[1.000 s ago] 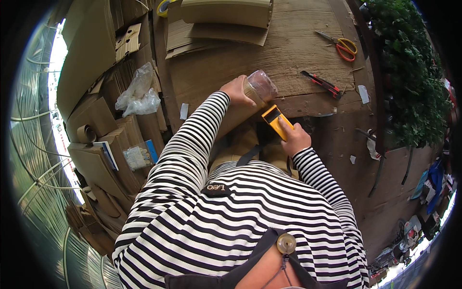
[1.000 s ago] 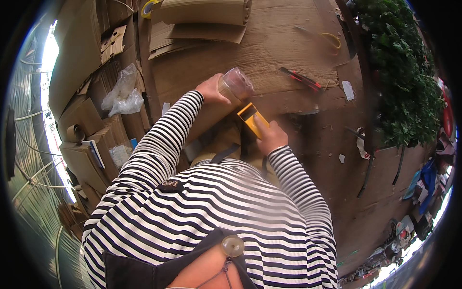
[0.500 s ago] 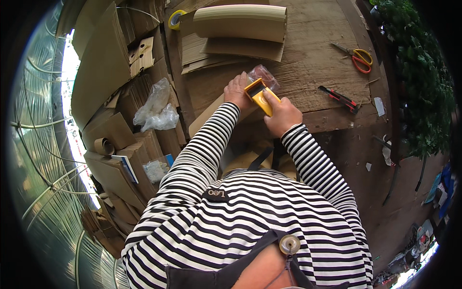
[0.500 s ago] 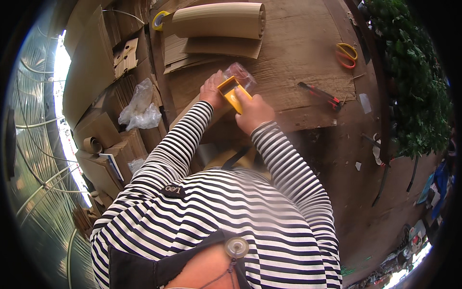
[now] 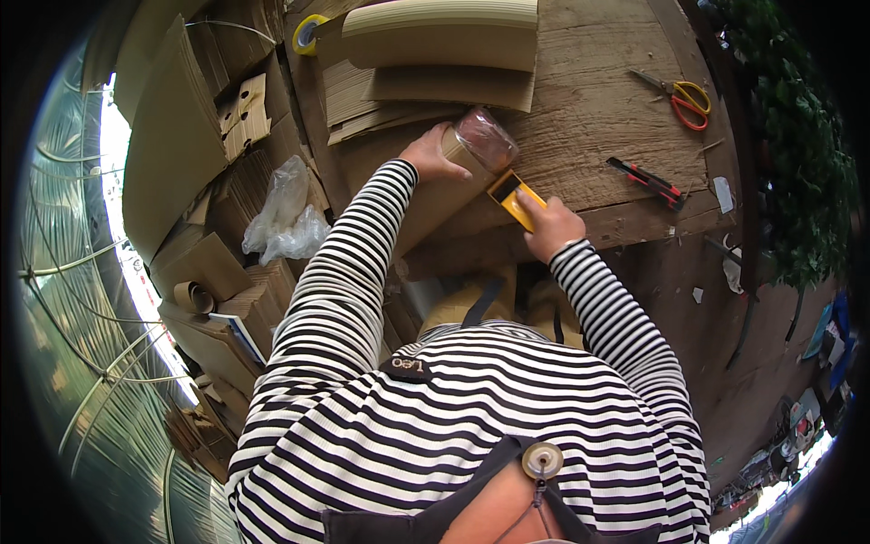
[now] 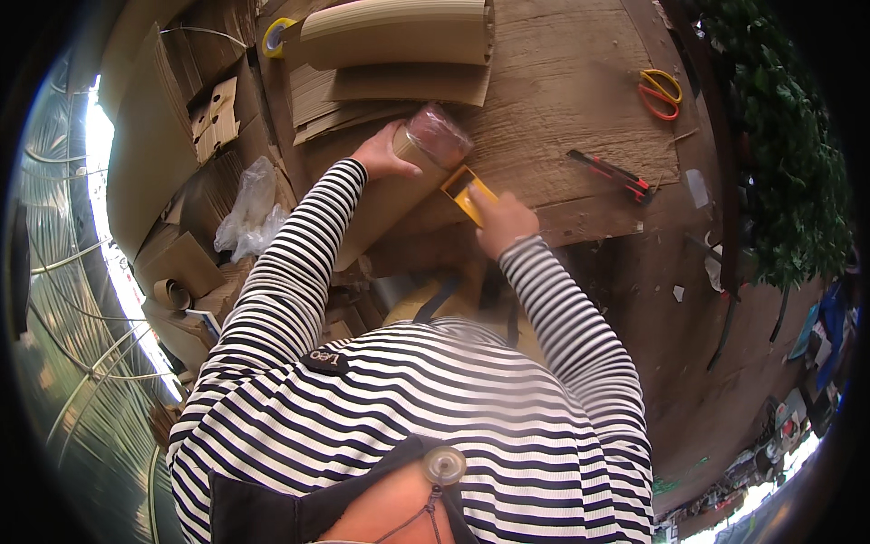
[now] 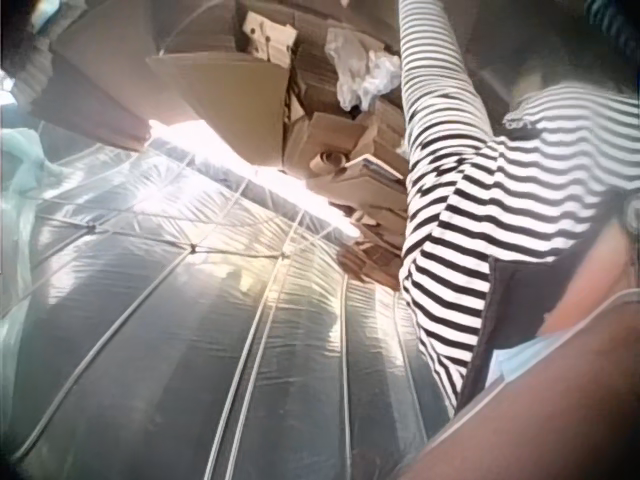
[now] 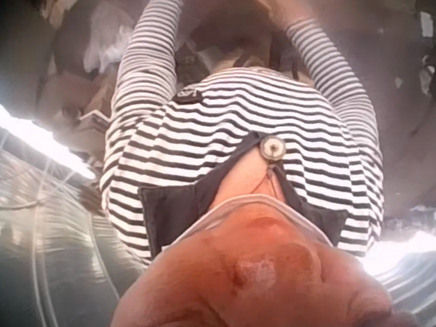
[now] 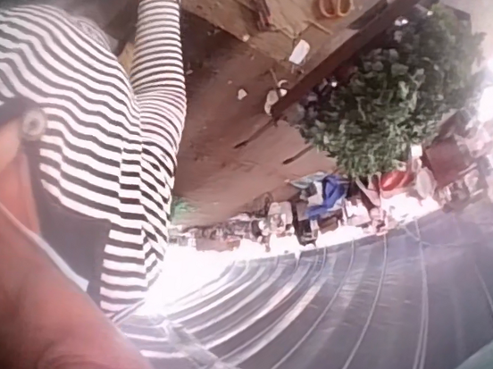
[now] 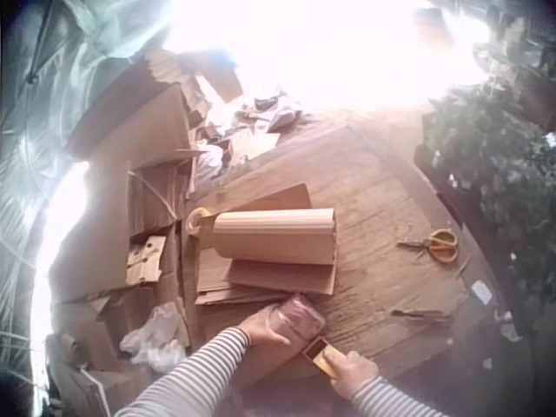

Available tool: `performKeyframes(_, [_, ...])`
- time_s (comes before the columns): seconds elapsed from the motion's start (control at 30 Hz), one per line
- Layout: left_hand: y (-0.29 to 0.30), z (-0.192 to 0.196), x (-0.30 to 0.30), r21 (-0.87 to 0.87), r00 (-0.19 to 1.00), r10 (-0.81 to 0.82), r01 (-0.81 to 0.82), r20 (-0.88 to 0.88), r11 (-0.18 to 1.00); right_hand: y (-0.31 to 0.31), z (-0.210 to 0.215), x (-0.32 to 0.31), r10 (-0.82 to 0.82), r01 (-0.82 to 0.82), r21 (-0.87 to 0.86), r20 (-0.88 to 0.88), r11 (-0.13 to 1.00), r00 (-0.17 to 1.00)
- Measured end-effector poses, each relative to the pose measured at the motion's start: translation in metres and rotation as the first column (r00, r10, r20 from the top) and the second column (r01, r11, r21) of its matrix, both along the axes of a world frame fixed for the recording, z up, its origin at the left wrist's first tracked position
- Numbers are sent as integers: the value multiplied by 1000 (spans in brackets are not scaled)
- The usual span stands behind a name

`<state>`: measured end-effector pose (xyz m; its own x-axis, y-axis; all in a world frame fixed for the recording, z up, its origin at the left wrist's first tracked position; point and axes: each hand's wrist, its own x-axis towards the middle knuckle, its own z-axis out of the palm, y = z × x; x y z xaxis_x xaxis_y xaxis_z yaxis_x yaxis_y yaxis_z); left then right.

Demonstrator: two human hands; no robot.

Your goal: The person rolls and tapes corrugated cardboard sheets into cylindrical tubes on a wooden workbench. They use a handheld tape dispenser to secure the seams and place a potted plant inside one of the cylinders before continuing to assemble additional tubes.

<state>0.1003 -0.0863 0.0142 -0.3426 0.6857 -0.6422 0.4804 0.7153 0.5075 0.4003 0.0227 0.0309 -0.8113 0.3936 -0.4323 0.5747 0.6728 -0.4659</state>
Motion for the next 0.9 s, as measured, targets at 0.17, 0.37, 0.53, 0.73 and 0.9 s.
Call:
performKeyframes(0.17, [5,-10,-12,-28,964,28,-22,264,999,2,13,8,-79,76,-52,-55,996,995])
performKeyframes(0.37, [-12,-60,82,55,802,-29,-5,596,998,-12,47,116,-121,122,9,-115,992,986])
performKeyframes(0.53, [-24,-9,79,177,987,-155,144,48,974,-27,45,81,-222,226,-24,-317,974,922])
performKeyframes(0.73, [-11,3,100,17,881,-11,22,-472,1000,-12,76,17,-190,172,-86,-313,981,931])
performKeyframes(0.9, [-1,17,126,-73,862,-9,-33,-506,997,-14,124,98,-154,127,-96,-374,987,914])
